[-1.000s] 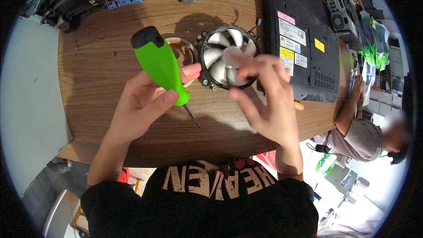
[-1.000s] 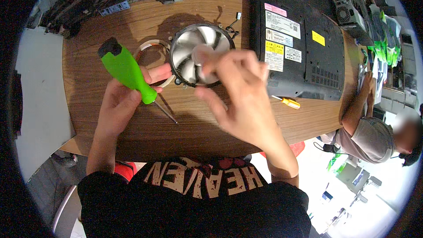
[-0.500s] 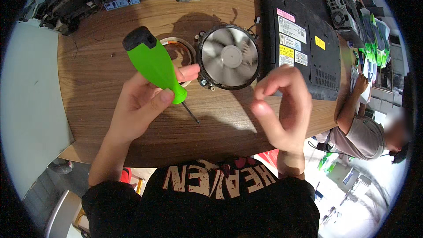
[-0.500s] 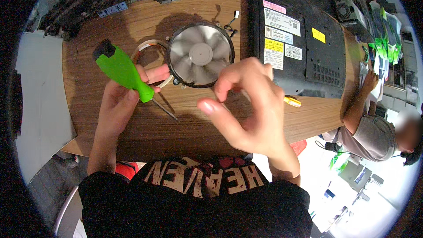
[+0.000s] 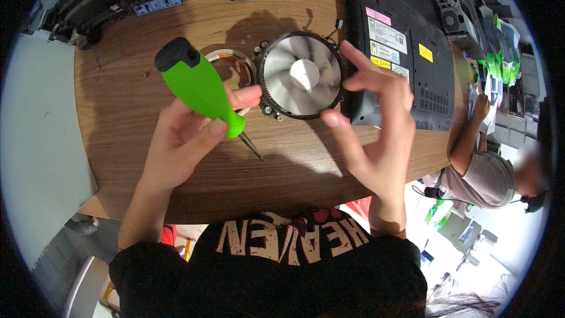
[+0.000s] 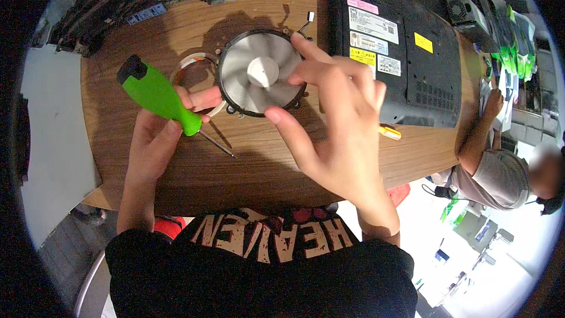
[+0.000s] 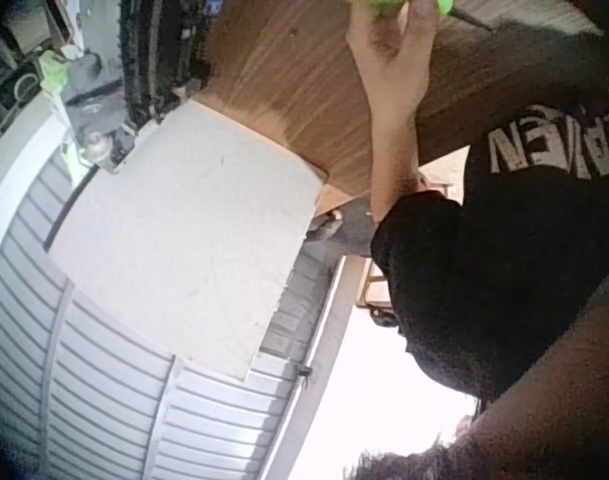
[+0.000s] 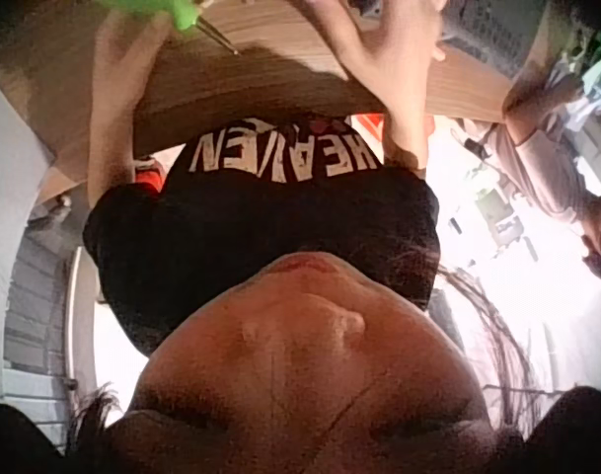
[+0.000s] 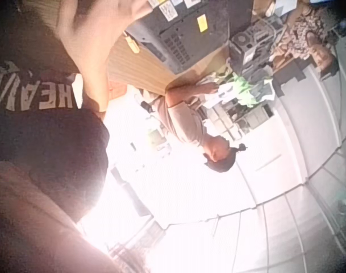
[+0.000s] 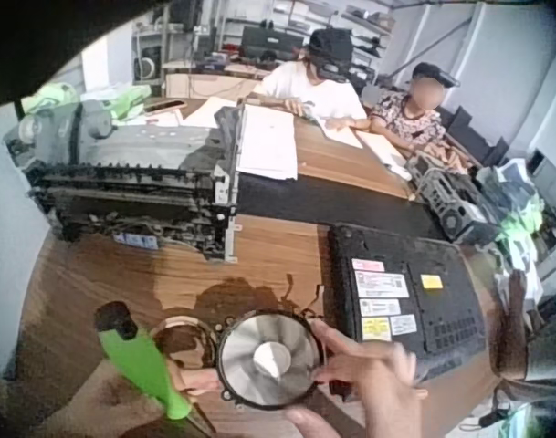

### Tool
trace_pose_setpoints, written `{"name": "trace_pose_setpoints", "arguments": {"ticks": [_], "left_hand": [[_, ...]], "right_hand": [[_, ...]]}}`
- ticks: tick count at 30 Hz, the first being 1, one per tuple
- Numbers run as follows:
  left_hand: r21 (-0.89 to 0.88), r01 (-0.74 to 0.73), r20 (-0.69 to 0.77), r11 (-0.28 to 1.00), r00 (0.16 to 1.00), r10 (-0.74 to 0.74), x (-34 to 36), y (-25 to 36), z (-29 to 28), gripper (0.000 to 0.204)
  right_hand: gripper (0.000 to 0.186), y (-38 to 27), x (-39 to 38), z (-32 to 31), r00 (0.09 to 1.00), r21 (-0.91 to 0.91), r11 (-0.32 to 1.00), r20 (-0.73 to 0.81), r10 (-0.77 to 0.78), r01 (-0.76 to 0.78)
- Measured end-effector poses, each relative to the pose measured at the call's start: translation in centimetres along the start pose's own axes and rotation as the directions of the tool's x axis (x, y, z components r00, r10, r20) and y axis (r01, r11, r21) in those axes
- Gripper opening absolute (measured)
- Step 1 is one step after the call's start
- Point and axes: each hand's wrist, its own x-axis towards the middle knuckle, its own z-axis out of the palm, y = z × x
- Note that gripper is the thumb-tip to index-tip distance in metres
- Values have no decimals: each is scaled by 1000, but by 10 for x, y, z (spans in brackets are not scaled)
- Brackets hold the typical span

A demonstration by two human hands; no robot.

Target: The person manipulates a computer fan and heat sink by hand, using a screwdriver to remove a screw from the back of a monitor and then gesturing with the tool in their hands.

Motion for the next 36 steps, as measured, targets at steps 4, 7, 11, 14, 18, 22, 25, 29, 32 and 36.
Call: {"name": "trace_pose_setpoints", "arguments": {"ticks": [4, 7, 11, 14, 18, 22, 25, 29, 32, 36], "left_hand": [[-100, -12, 27, 995, 1000, 15, -2, -4, -6, 27], [-111, -35, 23, 993, 999, 38, 0, -6, -4, 26], [-101, -20, 11, 995, 1000, 22, -1, -2, -5, 25], [-120, -44, 26, 992, 999, 48, -2, -6, -6, 25], [-122, -26, 31, 992, 999, 30, 0, -5, -3, 26], [-126, -17, 23, 992, 1000, 20, 0, -5, -4, 25], [-128, -26, 47, 991, 998, 32, 0, -4, -5, 24], [-135, -52, 31, 989, 998, 56, -1, -4, -2, 23], [-136, -36, 18, 990, 999, 39, 0, -4, -2, 22], [-127, -27, 25, 992, 999, 30, -1, -4, -2, 22]], "right_hand": [[28, 7, -11, -10, 984, 162, 987, 179, -22, -8], [35, 7, -1, -2, 999, 73, 996, -3, -52, 52], [41, 2, -4, -6, 984, 126, 991, 177, 12, -34], [48, 8, 4, -1, 992, 21, 997, 105, -72, 71], [51, 1, -8, -12, 990, -51, 999, 141, -5, 12], [57, 7, 2, 4, 997, -117, 992, 73, -29, 37], [59, 2, -3, 2, 990, -236, 971, 139, 0, 33], [57, 4, 4, 5, 988, -192, 972, -49, -146, 134], [64, -2, -1, 2, 987, -306, 951, 158, 21, 29], [66, 12, 4, 6, 975, -224, 951, -13, -222, 213]]}}
